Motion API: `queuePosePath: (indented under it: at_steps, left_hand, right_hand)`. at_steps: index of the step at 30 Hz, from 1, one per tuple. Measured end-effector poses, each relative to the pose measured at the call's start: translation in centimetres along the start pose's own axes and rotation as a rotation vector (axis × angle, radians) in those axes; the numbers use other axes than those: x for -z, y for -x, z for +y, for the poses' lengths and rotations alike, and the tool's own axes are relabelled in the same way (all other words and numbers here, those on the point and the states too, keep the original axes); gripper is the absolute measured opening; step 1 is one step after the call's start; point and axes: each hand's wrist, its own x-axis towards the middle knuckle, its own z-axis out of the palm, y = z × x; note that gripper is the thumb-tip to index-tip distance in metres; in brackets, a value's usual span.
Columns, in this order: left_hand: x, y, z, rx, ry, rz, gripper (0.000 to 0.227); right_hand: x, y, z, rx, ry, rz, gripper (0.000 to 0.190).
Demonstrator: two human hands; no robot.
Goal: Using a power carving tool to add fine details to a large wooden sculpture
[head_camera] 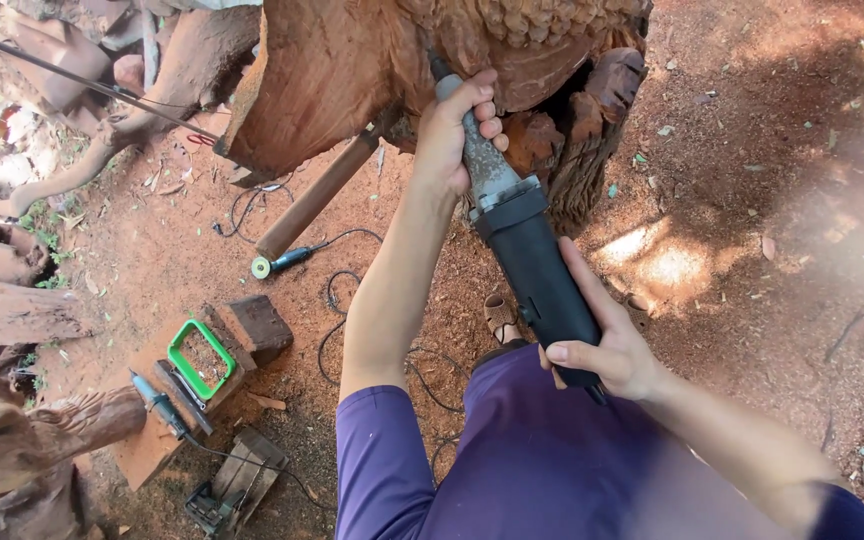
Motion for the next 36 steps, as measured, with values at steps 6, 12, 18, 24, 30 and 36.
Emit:
queuePosePath:
  at_steps: [6,12,18,24,30,36]
  left_hand:
    - [-1.1,2.3,-0.3,0.078,-0.041,-0.036,0.033]
    - [-2.1,2.2,0.5,0.054,-0.078,-0.058,0.062]
    - [-1.8,1.6,1.8,0.073,-0.145,-0.065,0.055]
    - [-1.1,1.1,2.5,0.114,-0.161,-0.116,0.037]
    - [-0.5,0.7,3.0,0.133,-0.160,-0.163,0.016]
    - [-0.1,0.7,3.5,0.189,-0.166,-0.178,0.068]
  right_hand:
    - [-0.5,1.8,1.6,0.004,-0.019,0.031,0.112]
    - [-2.2,1.0,3.5,0.085,-0.008,0.053,0.111]
    - [-3.7,-0.3,5.4,0.120,-0.083,0.093,0.114]
    - [-5.6,-1.4,6.1,0.183,-0.110,0.119,0.113]
    - [-7.1,-2.1,6.6,0.170,-0.080,0.166,0.112]
    - [-8.3,-2.5,7.1,0.178,-0.070,0.192,0.113]
